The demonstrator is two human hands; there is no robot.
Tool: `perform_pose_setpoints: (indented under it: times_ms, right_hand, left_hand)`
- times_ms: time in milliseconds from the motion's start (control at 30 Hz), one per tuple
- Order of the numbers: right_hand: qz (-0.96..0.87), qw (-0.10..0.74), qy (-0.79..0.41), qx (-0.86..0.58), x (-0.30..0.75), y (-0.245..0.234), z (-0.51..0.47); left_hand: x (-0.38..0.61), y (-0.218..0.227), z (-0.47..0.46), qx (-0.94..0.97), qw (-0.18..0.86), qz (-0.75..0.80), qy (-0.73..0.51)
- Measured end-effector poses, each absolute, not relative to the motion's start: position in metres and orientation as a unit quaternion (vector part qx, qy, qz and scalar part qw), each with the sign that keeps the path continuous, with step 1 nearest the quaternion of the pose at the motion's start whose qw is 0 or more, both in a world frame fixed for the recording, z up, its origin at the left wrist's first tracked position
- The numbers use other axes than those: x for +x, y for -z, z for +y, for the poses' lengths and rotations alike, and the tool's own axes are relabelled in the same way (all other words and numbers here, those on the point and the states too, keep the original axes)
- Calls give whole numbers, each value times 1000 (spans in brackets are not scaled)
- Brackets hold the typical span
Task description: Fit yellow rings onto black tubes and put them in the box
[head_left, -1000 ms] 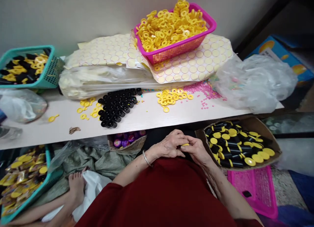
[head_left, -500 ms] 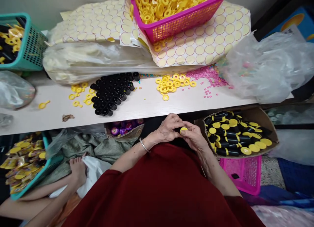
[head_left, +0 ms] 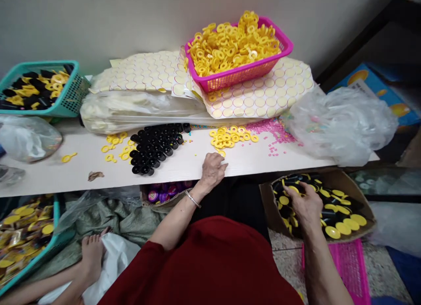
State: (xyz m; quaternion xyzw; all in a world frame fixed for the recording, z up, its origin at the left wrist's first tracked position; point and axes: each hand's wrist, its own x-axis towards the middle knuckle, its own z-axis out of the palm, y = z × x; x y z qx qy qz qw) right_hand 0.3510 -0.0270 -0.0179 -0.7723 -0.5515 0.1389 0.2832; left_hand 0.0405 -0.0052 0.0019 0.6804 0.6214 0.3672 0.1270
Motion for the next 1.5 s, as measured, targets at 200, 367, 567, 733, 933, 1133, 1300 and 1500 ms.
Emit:
perform_pose_setpoints:
  times_ms: [200,367,567,733,933,1133,1300,1500]
  right_hand:
    - [-565,160,-6,-810,408,32,-25]
    - [-682,316,97,-653,357,21,7]
    - [-760,360,27,-540,267,7,68]
    - [-697,391,0,-602,255,11,106]
    - [-668,417,7,-617,276,12,107]
    - [-693,401,16,-599,289,18,84]
    - [-721,381,2,-579,281,25,77]
    - [-698,385,-1,-604,271,26,90]
  left_hand:
    - [27,-6,16,675,121,672,-281]
    - [31,-2,19,653,129,685,-296]
    - [-2,-4,12,609,26,721,-329]
    - [-48,-33,23,566,-70,780,-259]
    - [-63,-58,69,525,-56,834,-160]
    - [-62,-48,90,529,-48,835,-142]
    - [-66,-44,96,498,-32,853,-150]
    - [-66,-47,95,503,-17,850,-155]
